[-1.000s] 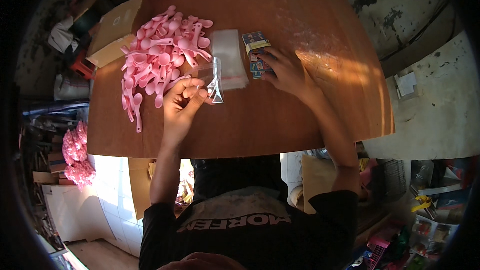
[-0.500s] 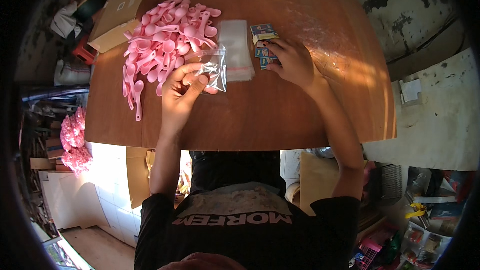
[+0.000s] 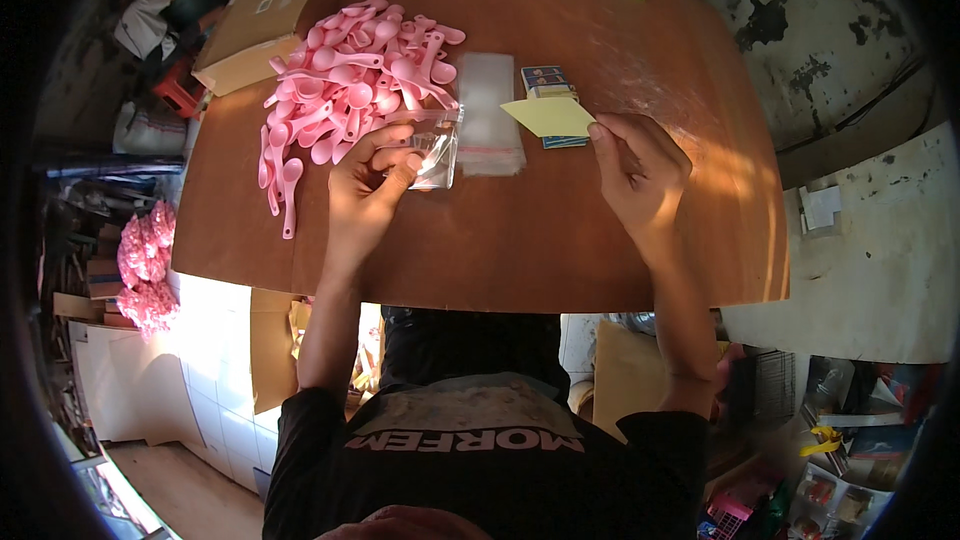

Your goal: Packaging a pink plastic spoon and a card into a small plastic bag.

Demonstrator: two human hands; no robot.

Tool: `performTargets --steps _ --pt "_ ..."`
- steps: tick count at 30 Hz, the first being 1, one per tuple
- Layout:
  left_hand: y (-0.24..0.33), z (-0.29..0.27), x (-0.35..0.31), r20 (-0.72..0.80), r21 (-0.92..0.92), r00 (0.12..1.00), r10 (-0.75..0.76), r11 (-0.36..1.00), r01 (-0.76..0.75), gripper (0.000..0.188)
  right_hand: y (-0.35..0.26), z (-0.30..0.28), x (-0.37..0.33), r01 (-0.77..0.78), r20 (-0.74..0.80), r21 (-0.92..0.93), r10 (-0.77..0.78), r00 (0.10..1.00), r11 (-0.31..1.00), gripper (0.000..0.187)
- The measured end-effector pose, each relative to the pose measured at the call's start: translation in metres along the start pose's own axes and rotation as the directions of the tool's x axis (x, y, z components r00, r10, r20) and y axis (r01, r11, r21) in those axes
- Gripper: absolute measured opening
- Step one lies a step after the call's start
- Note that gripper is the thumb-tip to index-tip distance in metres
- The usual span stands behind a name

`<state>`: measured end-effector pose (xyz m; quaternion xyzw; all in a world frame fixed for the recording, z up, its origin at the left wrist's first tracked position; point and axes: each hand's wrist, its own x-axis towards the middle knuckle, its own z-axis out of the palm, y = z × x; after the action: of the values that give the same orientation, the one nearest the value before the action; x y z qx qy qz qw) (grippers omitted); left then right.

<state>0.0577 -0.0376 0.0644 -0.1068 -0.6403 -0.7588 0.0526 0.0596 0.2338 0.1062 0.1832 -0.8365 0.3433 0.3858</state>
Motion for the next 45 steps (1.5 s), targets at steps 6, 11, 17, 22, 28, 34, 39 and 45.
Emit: performTargets --steps 6,11,17,22,28,34,39,45 --pt "-0.002 0.01 -0.004 0.209 0.061 0.978 -0.015 0.998 0.002 0.038 -0.04 0.006 0.005 -0.249 0.007 0.444 0.274 0.962 0.861 0.012" --pt "0.005 0.01 -0.008 0.269 0.043 0.963 0.021 0.998 -0.034 0.04 -0.032 0.01 0.014 -0.307 0.251 0.352 0.226 0.941 0.885 0.012" --pt "0.018 0.016 -0.013 0.339 0.227 0.94 -0.046 0.973 -0.034 0.037 -0.04 0.016 -0.002 -0.385 0.42 0.394 0.209 0.883 0.835 0.01" --pt "0.029 0.021 -0.022 0.345 0.306 0.939 0.006 0.945 -0.118 0.035 -0.053 0.007 0.0 -0.089 0.551 0.259 -0.072 0.832 0.962 0.015" --pt "0.029 0.024 -0.026 0.335 0.355 0.928 0.164 0.89 -0.286 0.034 -0.062 0.003 -0.001 -0.117 0.631 0.291 -0.098 0.769 0.949 0.017" --pt "0.025 0.021 -0.033 0.344 0.258 0.897 0.276 0.891 -0.373 0.032 -0.071 0.006 0.008 -0.09 0.718 0.289 -0.153 0.679 0.953 0.02" --pt "0.03 0.016 -0.038 0.456 0.256 0.84 0.293 0.861 -0.439 0.043 -0.08 0.012 0.012 -0.007 0.836 0.238 -0.201 0.51 0.971 0.023" --pt "0.025 0.002 -0.057 0.099 0.524 0.863 0.495 0.712 -0.468 0.065 -0.09 0.031 0.015 -0.131 0.763 0.17 -0.047 0.645 0.977 0.018"
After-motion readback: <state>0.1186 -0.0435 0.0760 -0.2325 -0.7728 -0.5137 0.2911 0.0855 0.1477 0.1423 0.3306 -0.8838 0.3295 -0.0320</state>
